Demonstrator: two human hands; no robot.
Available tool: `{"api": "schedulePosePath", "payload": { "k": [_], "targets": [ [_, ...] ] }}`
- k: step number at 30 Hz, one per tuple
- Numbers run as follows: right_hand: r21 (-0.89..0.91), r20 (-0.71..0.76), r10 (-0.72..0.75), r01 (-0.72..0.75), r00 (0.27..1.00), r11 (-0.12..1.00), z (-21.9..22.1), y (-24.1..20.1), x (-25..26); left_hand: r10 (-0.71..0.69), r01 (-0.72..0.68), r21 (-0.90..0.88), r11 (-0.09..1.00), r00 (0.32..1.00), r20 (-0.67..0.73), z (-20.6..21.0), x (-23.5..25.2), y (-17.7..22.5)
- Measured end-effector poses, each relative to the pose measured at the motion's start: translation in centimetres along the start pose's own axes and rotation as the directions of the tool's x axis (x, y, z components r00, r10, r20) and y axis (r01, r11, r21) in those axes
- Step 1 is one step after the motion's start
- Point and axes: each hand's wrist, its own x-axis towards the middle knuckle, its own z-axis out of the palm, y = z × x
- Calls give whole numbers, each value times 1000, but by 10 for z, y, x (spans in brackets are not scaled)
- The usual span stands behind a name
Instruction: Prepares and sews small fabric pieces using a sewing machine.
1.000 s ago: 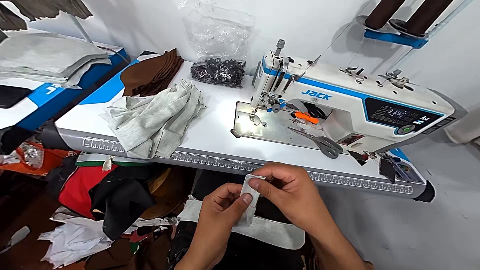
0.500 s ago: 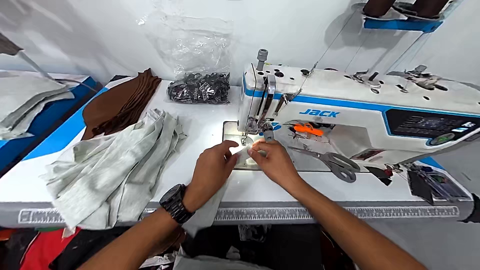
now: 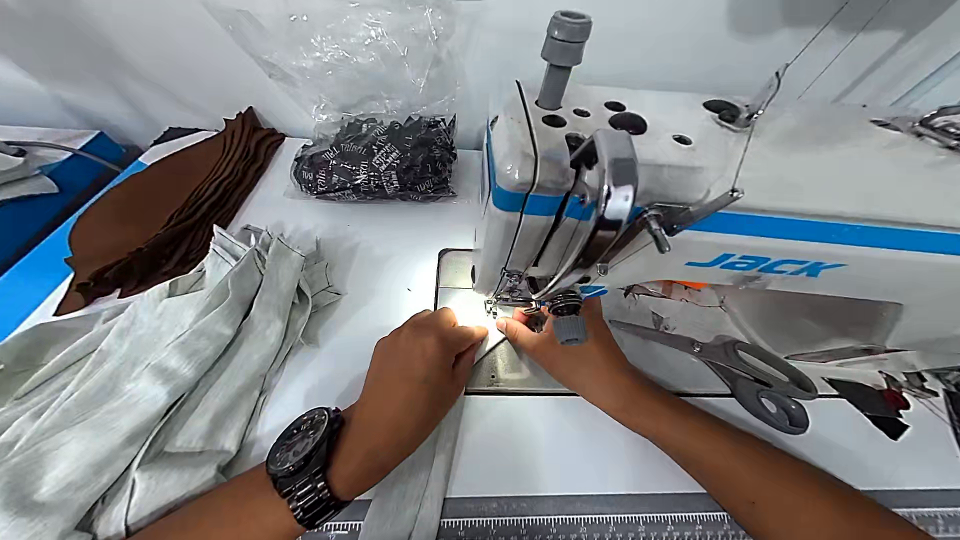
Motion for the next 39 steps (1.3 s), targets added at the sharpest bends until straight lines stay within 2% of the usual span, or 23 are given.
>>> {"api": "schedulePosePath", "payload": {
  "k": [4,12,25,34,36,39],
  "targets": [
    [0,-47,-35,35,998,999,4,3,0,1,-1,43,999,1000,-1,1,0,2],
    [-32,-44,-36,35,998,999,5,4,-1,14,-13,65,998,1000,-6,3,-3,3],
    [-21,-86,-42,40,995,999,7,6,2,-21,21,45,999,1000,-1,3,2,2],
    [-109,-88,-67,58,994,992,11,6,10,-55,55,41,998,999,-1,2,15,-3],
    [-84,-94,-90,82,992,993,-1,5,10,-55,55,21,998,998,-5,3,19,-5],
    [50,-78,-55,59,995,997,-54,18,-8,-66,66,-4,998,998,0,2,23,-5]
  ]
}}
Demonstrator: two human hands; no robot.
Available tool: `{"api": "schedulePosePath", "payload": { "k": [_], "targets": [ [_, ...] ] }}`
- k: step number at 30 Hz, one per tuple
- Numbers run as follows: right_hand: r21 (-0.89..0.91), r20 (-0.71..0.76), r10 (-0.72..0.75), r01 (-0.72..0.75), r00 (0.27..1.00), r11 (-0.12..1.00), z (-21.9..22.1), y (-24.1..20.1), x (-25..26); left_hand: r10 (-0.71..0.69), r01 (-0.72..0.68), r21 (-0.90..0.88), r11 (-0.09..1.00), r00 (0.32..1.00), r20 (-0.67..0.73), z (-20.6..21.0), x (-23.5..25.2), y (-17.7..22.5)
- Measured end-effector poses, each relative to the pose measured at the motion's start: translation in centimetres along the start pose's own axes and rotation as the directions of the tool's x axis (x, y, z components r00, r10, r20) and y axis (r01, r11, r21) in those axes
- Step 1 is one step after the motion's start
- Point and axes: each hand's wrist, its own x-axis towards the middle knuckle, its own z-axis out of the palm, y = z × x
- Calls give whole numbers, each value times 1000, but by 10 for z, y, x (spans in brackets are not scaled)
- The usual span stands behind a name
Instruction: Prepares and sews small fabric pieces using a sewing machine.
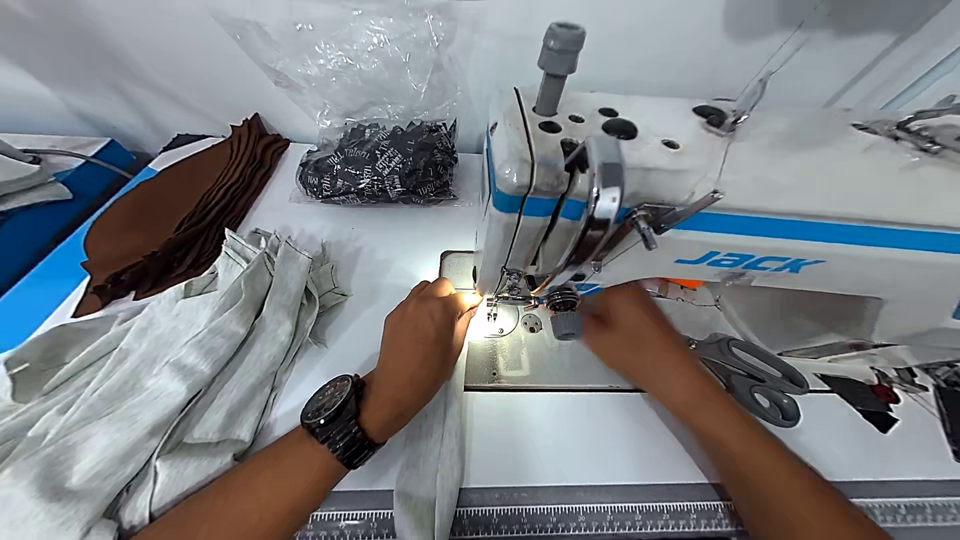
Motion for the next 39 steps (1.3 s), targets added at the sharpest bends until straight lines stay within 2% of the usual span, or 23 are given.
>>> {"api": "schedulePosePath", "payload": {
  "k": [4,7,9,11,13,15,16,17,18,19,21,22,23,24,25,26,27,28,29,33,39],
  "targets": [
    [-271,-80,42,-63,996,960,-78,62,-75,-86,87,-20,996,995,43,-9,4,10],
    [-339,-43,86,-96,995,936,-94,111,-127,-218,224,-22,974,964,152,-15,13,19],
    [-322,-19,79,-81,997,943,-95,121,-141,-298,304,5,953,931,210,-15,22,25],
    [-313,37,133,-115,990,943,-100,111,-147,-366,371,22,928,901,231,-12,27,33],
    [-370,166,295,-218,941,903,-110,81,-151,-380,389,-11,921,906,189,-5,24,35],
    [-447,255,431,-290,866,847,-116,44,-160,-348,362,-115,925,929,128,-2,14,30],
    [-490,254,458,-295,852,820,-114,28,-168,-336,354,-217,910,935,114,-8,6,28],
    [-533,236,476,-297,847,793,-110,14,-178,-339,355,-350,867,934,110,-18,-6,29],
    [-559,210,483,-301,850,773,-105,4,-190,-362,364,-511,779,926,107,-29,-24,31],
    [-569,181,489,-314,853,760,-97,-3,-203,-409,381,-679,628,903,128,-40,-44,35],
    [-452,126,444,-347,887,822,-81,-1,-230,-478,402,-868,290,847,233,-64,-88,51],
    [-270,83,372,-338,925,901,-74,5,-243,-483,392,-902,182,835,265,-74,-109,59],
    [-9,74,320,-320,945,947,-67,7,-253,-485,370,-923,104,829,277,-81,-126,67],
    [306,105,268,-288,958,908,-59,4,-261,-484,346,-937,48,828,281,-87,-141,74],
    [606,123,188,-224,974,763,-47,-6,-268,-484,327,-945,17,829,279,-91,-155,80],
    [803,135,92,-163,987,573,-34,-22,-273,-490,310,-951,10,830,266,-94,-166,86],
    [892,154,-5,-137,988,431,-20,-41,-276,-502,296,-955,26,830,244,-96,-175,91],
    [922,172,-72,-136,982,362,-8,-62,-278,-520,283,-957,57,827,213,-98,-183,97],
    [923,192,-96,-147,977,355,2,-84,-281,-533,268,-958,102,828,175,-100,-190,102],
    [822,292,-102,-195,951,535,23,-144,-280,-533,201,-943,265,845,31,-99,-209,112],
    [806,214,-79,-130,974,578,30,-159,-262,-523,234,-938,257,850,70,-99,-217,109]
  ]
}}
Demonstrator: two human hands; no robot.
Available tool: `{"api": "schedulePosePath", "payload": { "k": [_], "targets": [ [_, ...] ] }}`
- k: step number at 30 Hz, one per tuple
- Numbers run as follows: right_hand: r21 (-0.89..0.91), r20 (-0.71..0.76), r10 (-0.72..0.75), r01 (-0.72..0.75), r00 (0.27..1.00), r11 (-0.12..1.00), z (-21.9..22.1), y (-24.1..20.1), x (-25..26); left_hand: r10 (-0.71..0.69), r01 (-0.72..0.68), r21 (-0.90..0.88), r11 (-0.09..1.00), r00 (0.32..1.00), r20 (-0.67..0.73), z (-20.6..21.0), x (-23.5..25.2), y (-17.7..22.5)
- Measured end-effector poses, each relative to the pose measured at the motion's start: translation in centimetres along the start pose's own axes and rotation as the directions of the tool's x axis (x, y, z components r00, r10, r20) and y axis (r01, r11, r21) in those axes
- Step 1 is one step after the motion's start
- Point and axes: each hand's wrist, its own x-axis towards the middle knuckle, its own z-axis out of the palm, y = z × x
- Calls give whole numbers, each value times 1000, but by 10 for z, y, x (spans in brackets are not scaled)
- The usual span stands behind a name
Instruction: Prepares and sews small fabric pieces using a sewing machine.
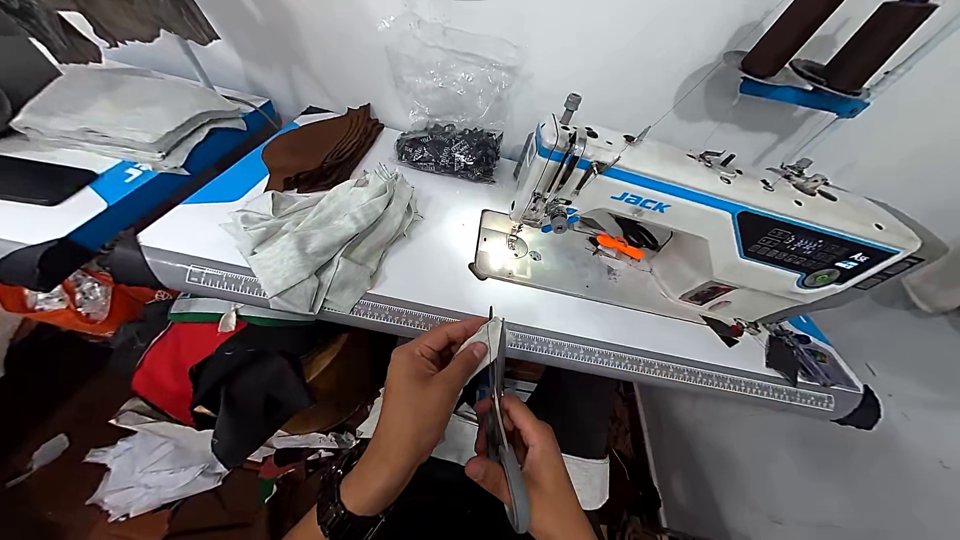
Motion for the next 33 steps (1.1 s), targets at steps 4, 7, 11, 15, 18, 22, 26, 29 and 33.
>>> {"api": "schedulePosePath", "payload": {
  "k": [4,7,11,15,18,22,26,29,33],
  "targets": [
    [-72,-33,-28,26,999,997,1,3,4,11,-11,17,1000,1000,4,-4,2,-1],
    [-104,-56,-46,40,997,994,1,4,2,13,-14,25,1000,1000,23,-8,2,-1],
    [-117,-74,-30,21,997,993,0,5,-2,12,-13,34,999,1000,24,-10,1,0],
    [-102,-39,-4,0,999,995,-3,7,-3,-13,11,51,999,999,42,-12,2,-1],
    [-105,-7,-20,19,1000,994,-8,7,0,-9,7,55,998,999,46,-11,1,-3],
    [-113,-70,-14,6,997,994,-8,7,-1,-18,14,56,998,998,67,-12,2,-6],
    [-275,-191,46,-99,980,956,-52,4,2,38,-43,78,996,998,57,-26,11,8],
    [-606,-339,20,-235,940,760,-125,1,14,207,-201,265,943,978,6,-50,33,57],
    [-805,-426,-19,-369,905,465,-196,-1,45,416,-379,468,798,909,26,-75,119,115]
  ]
}}
